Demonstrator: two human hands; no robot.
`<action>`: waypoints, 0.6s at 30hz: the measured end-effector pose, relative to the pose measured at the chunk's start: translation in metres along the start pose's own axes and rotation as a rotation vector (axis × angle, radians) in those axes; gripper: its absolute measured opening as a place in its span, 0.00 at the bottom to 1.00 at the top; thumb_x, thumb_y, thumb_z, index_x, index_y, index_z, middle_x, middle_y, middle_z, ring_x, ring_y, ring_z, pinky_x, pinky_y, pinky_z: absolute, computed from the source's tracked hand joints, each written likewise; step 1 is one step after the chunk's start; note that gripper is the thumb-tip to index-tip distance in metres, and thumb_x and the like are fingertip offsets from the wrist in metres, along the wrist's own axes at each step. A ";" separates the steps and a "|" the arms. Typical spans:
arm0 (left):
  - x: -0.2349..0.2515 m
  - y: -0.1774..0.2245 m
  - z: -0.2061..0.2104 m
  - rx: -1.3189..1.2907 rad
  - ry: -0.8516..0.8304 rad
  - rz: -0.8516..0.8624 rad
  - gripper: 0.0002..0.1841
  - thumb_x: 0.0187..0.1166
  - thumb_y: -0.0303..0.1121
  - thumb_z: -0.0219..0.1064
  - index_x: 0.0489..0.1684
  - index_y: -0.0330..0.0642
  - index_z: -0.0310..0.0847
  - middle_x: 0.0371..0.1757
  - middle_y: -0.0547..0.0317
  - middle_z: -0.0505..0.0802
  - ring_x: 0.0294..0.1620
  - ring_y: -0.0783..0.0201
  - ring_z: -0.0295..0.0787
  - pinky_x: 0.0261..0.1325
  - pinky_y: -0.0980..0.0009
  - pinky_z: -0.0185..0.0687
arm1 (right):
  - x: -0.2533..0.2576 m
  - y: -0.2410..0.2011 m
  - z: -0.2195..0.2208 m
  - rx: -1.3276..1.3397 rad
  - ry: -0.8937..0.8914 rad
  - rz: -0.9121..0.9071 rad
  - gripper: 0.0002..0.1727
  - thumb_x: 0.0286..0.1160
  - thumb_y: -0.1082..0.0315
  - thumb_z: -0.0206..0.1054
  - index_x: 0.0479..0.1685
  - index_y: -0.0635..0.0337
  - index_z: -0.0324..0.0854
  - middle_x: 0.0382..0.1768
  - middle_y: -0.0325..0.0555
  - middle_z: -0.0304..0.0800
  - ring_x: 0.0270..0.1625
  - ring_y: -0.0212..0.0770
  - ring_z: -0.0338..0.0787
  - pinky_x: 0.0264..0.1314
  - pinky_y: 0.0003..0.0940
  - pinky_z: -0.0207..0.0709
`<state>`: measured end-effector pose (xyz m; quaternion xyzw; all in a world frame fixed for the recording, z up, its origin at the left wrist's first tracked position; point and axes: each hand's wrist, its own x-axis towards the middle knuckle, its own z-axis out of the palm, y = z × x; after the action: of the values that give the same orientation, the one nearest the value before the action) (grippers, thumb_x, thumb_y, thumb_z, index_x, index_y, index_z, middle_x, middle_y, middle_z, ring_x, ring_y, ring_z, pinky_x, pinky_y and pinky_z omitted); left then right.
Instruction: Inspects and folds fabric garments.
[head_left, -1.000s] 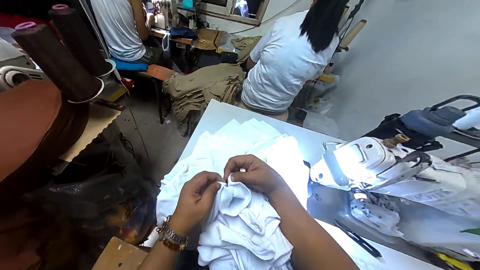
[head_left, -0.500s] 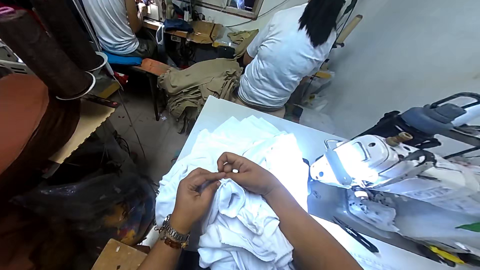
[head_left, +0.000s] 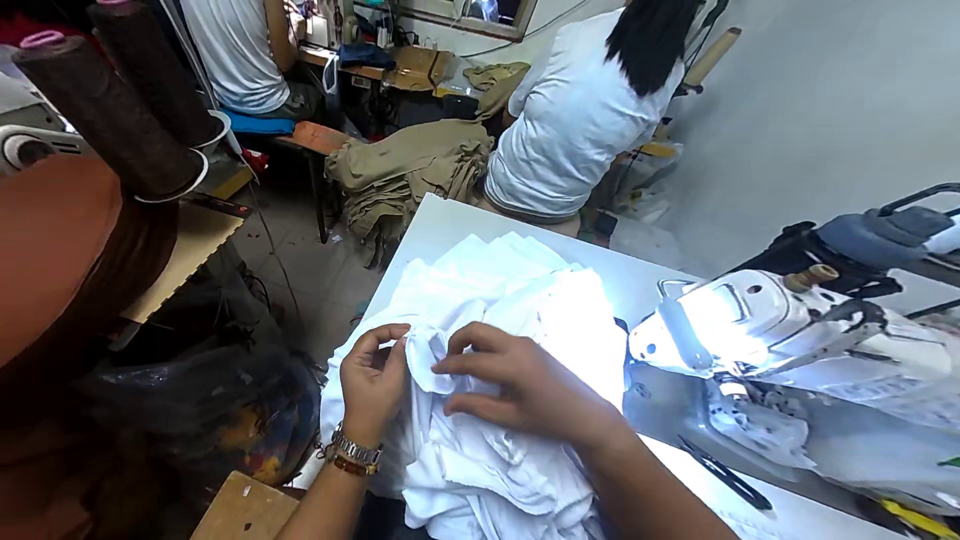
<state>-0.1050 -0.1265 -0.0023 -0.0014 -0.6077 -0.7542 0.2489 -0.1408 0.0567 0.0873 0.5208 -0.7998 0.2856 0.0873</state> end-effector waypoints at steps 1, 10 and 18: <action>0.000 0.003 0.001 0.013 0.005 -0.003 0.09 0.76 0.20 0.67 0.49 0.38 0.88 0.46 0.65 0.95 0.40 0.74 0.91 0.46 0.77 0.90 | -0.001 -0.008 0.005 -0.158 -0.047 -0.005 0.13 0.71 0.57 0.73 0.45 0.53 0.94 0.44 0.42 0.87 0.38 0.33 0.87 0.36 0.26 0.83; 0.002 0.008 -0.015 0.066 -0.070 0.062 0.09 0.81 0.24 0.66 0.54 0.42 0.87 0.50 0.69 0.93 0.45 0.77 0.89 0.50 0.78 0.87 | -0.024 -0.018 -0.018 -0.064 0.164 0.259 0.10 0.71 0.60 0.66 0.27 0.53 0.88 0.43 0.37 0.79 0.30 0.19 0.74 0.27 0.13 0.70; 0.004 0.003 -0.007 -0.319 -0.260 0.089 0.06 0.86 0.35 0.62 0.47 0.52 0.86 0.63 0.61 0.93 0.71 0.64 0.87 0.73 0.65 0.82 | -0.041 -0.010 0.002 0.171 0.424 0.479 0.08 0.69 0.66 0.70 0.23 0.52 0.82 0.35 0.32 0.89 0.31 0.18 0.82 0.29 0.12 0.75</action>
<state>-0.1050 -0.1350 -0.0009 -0.1647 -0.5069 -0.8227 0.1980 -0.1134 0.0843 0.0714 0.2523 -0.8368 0.4659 0.1380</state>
